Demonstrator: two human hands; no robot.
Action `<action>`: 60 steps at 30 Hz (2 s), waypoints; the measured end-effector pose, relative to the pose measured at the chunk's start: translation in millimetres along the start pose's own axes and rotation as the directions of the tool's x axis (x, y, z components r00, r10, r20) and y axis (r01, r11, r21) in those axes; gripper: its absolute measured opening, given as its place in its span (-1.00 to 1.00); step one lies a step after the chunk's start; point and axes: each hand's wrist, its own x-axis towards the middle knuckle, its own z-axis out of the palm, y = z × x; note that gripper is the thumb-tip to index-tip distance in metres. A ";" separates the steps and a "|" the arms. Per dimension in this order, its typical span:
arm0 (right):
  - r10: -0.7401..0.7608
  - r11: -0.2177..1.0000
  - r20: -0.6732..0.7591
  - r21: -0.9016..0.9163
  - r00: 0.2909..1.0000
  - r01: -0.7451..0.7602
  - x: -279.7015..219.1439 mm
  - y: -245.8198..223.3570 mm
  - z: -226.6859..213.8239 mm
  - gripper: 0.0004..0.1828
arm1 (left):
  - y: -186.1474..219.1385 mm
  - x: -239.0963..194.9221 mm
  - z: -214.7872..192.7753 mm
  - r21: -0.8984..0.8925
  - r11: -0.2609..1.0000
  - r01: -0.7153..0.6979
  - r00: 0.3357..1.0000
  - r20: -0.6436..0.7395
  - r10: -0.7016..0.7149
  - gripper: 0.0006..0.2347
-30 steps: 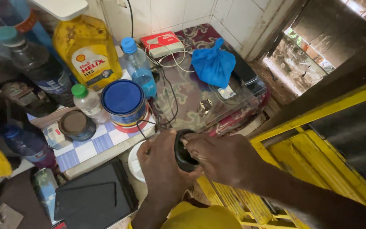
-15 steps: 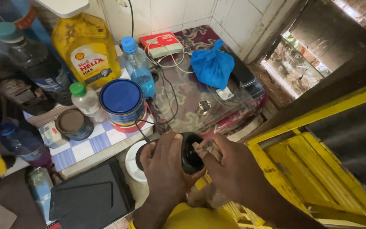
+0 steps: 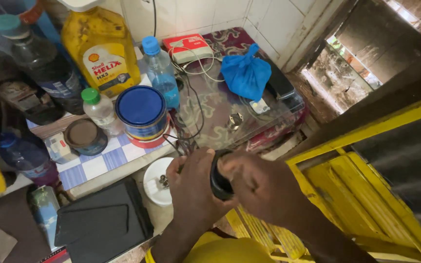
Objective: Cleaning a portable speaker with a cloth after connecting it to a charger.
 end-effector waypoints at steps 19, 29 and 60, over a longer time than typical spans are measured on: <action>-0.389 0.801 0.528 -0.210 0.755 0.560 39.4 3.6 -44.4 -0.75 | 11.6 17.6 -25.8 -0.100 0.991 0.084 0.977 0.203 -0.062 -0.26; -0.241 0.904 0.494 -0.198 0.835 0.378 11.8 12.5 -20.1 -0.76 | 4.9 12.4 -15.5 0.062 0.996 0.061 0.986 0.149 -0.070 -0.11; -0.344 0.819 0.471 -0.273 0.813 0.504 16.5 25.0 -16.0 -0.74 | 1.7 17.3 4.1 0.099 0.982 0.158 0.979 0.116 -0.169 -0.11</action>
